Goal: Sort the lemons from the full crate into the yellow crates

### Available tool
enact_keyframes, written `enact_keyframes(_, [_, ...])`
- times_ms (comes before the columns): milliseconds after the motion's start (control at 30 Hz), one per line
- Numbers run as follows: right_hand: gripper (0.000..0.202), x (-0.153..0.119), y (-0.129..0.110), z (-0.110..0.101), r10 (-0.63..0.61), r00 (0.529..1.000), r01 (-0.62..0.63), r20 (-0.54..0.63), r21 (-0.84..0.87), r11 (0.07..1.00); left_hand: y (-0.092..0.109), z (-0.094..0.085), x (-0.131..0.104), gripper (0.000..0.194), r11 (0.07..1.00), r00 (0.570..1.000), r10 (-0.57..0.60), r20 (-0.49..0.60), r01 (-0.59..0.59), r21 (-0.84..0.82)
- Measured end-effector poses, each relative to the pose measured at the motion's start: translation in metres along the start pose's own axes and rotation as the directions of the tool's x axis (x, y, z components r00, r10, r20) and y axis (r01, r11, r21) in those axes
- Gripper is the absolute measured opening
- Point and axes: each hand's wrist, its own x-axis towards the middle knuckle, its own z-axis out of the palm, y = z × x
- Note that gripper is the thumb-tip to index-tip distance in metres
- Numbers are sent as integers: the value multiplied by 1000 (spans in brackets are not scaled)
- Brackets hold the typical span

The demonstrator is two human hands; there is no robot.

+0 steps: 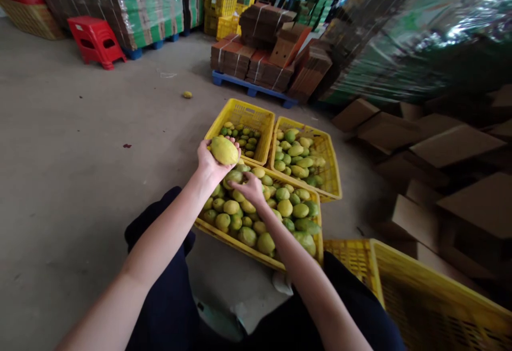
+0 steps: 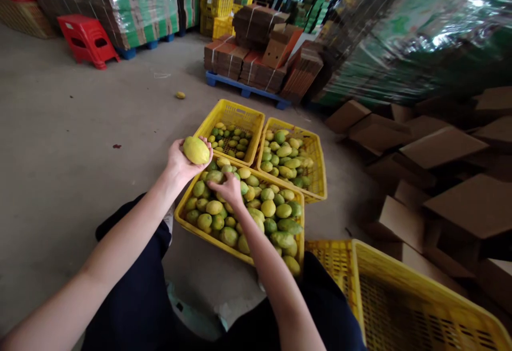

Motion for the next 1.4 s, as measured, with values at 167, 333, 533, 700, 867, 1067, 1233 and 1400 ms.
enact_keyframes(167, [47,-22,-32,-80,-125,992,75,31,651,755,-9,-1,-9,47,996,999,12,35,-15,91])
enact_keyframes(333, [41,-59,-30,-116,-93,993,-28,68,925,380,-35,-4,-11,40,940,992,-75,97,38,339])
enact_keyframes(533, [26,-66,-17,-126,136,983,-132,120,988,79,-70,-11,-13,45,758,913,-250,322,-22,651])
enact_keyframes(700, [26,-72,-25,-139,188,969,135,-162,980,148,-91,-6,-19,59,595,803,-266,533,-299,746])
enact_keyframes(867, [25,-78,-27,-144,147,868,393,-474,838,377,-113,-3,-19,61,537,750,-337,569,-343,771])
enact_keyframes(1067, [23,-78,-25,-147,146,832,454,-536,807,378,-126,-1,-11,56,573,762,-276,586,-359,737])
enact_keyframes(1233, [20,-76,-28,-143,202,879,386,-433,893,231,-124,0,-1,54,622,815,-288,503,-239,745])
enact_keyframes(1400, [16,-68,-19,-142,276,878,334,-390,914,230,-125,1,6,39,619,879,-151,452,-272,737])
